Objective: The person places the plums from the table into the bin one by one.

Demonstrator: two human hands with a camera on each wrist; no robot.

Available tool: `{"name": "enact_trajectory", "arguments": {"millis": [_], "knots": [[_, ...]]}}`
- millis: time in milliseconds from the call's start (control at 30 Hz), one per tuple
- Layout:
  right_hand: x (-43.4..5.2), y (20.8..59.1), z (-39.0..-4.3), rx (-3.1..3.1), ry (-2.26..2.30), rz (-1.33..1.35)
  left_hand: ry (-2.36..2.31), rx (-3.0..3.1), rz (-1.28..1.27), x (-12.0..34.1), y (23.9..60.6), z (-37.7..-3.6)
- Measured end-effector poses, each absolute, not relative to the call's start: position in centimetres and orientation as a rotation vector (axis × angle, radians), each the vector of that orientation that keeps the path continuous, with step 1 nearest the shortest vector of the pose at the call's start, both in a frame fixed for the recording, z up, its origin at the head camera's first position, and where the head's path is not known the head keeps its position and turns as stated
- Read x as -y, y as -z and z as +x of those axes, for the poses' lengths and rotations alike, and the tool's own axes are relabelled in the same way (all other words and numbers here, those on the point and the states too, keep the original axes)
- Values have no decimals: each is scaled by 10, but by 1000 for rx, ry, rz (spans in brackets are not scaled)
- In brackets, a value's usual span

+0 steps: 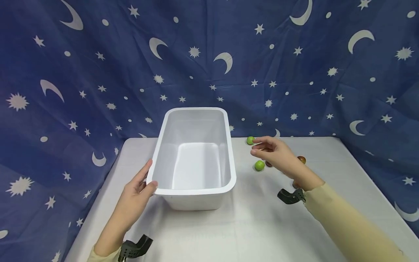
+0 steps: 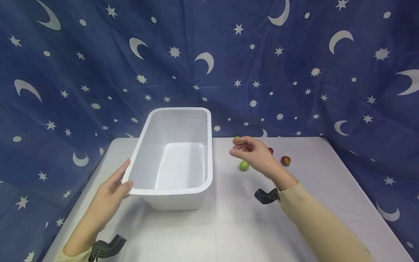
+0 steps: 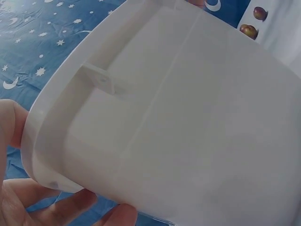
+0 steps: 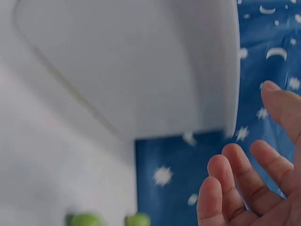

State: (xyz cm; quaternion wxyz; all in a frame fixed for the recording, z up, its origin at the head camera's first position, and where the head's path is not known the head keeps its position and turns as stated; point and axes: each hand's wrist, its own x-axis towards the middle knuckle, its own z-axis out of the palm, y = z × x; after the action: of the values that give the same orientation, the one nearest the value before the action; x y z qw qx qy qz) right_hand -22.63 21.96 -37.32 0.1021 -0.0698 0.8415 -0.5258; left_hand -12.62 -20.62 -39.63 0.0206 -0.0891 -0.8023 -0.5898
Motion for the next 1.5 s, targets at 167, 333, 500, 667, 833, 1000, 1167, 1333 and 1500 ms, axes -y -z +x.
{"name": "enact_trajectory", "arguments": {"millis": [167, 333, 500, 667, 833, 1000, 1167, 1333, 1500], "knots": [[-253, 396, -217, -2543, 1500, -167, 1818, 2493, -273, 205, 396, -128], [-281, 416, -208, -2607, 1401, -96, 1814, 2503, -264, 205, 397, -127], [-310, 433, -201, -2680, 1284, -11, 1805, 2500, -270, 206, 397, -127], [-333, 446, -194, -2724, 1213, 68, 1811, 2494, -279, 206, 397, -127], [-346, 454, -190, -2738, 1180, 97, 1844, 2478, -297, 206, 398, -126], [-352, 464, -190, -2708, 1150, 156, 1873, 2458, -316, 207, 399, -127], [-357, 473, -191, -2656, 1104, 221, 1888, 2447, -324, 208, 399, -127], [-362, 481, -189, -2634, 1077, 206, 1884, 2449, -327, 208, 399, -127], [-364, 484, -188, -2625, 1075, 195, 1883, 2449, -325, 208, 400, -127]]}}
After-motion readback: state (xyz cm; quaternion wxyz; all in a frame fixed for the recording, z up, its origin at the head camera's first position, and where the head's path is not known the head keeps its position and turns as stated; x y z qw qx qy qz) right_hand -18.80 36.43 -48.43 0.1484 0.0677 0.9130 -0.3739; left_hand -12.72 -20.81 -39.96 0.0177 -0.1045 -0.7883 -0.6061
